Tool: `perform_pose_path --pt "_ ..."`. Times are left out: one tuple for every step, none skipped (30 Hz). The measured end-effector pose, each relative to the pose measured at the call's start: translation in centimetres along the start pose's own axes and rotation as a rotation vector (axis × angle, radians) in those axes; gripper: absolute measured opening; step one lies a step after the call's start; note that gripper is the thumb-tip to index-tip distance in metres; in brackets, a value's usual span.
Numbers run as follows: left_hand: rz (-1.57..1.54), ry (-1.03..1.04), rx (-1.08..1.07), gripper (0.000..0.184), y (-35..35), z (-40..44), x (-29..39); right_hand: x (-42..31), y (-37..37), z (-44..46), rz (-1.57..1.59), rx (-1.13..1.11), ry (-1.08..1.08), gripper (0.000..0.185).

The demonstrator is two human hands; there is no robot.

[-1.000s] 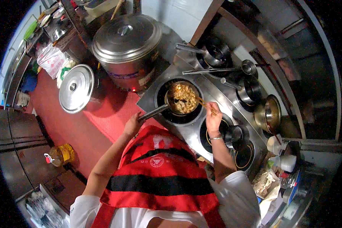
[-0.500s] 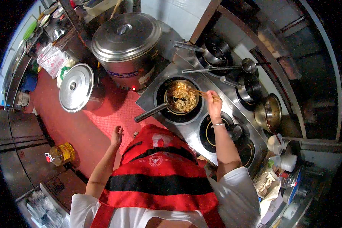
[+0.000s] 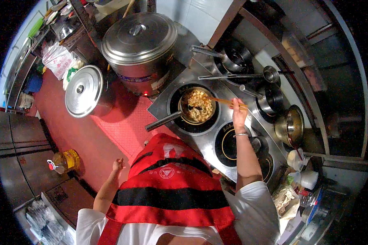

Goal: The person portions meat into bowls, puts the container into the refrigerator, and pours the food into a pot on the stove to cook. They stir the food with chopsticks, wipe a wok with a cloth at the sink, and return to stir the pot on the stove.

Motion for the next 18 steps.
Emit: perform_pose_path --pt "0.017 -0.062 0.004 0.044 -0.1 -0.8 0.0 -0.3 0.4 0.0 -0.065 -0.027 -0.021 0.029" --pt "0.060 0.008 0.030 0.043 -0.2 -1.4 0.8 -0.6 0.8 0.1 -0.129 -0.054 -0.042 0.028" --pt "0.103 0.079 0.057 0.042 -0.1 -2.1 1.5 -0.8 1.1 0.2 -0.193 -0.082 -0.063 0.028" --pt "0.145 0.149 0.083 0.042 0.1 -2.8 2.4 -1.4 1.6 0.1 -0.233 -0.118 -0.101 0.027" --pt "0.121 0.165 0.075 0.041 0.7 -3.5 3.1 -2.0 2.2 0.0 -0.272 -0.156 -0.140 0.026" --pt "0.097 0.180 0.067 0.040 1.4 -4.0 4.0 -2.7 2.8 -0.2 -0.311 -0.193 -0.179 0.026" --pt "0.073 0.195 0.059 0.039 1.6 -3.8 4.1 -3.0 3.2 -0.2 -0.288 -0.186 -0.191 0.026" --pt "0.040 0.233 0.047 0.039 2.1 -3.5 4.3 -3.3 3.6 -0.3 -0.265 -0.179 -0.204 0.026" --pt "0.007 0.270 0.037 0.039 2.7 -3.2 4.6 -3.7 3.9 -0.3 -0.240 -0.173 -0.217 0.026" --pt "-0.026 0.308 0.026 0.039 3.2 -3.5 5.1 -3.7 4.1 -0.2 -0.279 -0.189 -0.228 0.026" --pt "-0.003 0.290 0.023 0.039 3.3 -3.7 5.2 -3.8 4.3 -0.2 -0.320 -0.204 -0.238 0.027" --pt "0.021 0.271 0.020 0.039 3.4 -3.8 5.3 -3.9 4.5 -0.2 -0.360 -0.218 -0.247 0.027" --pt "0.045 0.253 0.016 0.038 3.7 -4.1 5.4 -3.7 4.5 0.1 -0.337 -0.218 -0.232 0.027" --pt "0.045 0.253 0.018 0.038 3.8 -4.4 5.5 -3.5 4.4 0.3 -0.313 -0.217 -0.216 0.027" --pt "0.046 0.253 0.019 0.037 4.0 -4.8 5.6 -3.3 4.3 0.5 -0.290 -0.217 -0.200 0.027" --pt "0.046 0.253 0.021 0.037 4.1 -4.9 5.7 -3.1 3.9 0.7 -0.258 -0.185 -0.172 0.027" --pt "0.007 0.259 0.021 0.037 3.8 -4.2 5.1 -3.0 3.5 0.9 -0.225 -0.153 -0.144 0.027" --pt "-0.031 0.265 0.021 0.037 3.4 -3.6 4.4 -2.9 3.0 1.0 -0.193 -0.121 -0.115 0.028"
Point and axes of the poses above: each hand's wrist, its own z-axis towards the middle knuckle, its own y-axis out of the palm, x = y × z, the point moved 9 cm from there along z, towards the middle knuckle, and after that the axes turned 10 degrees about x, right-handed, at the moved point
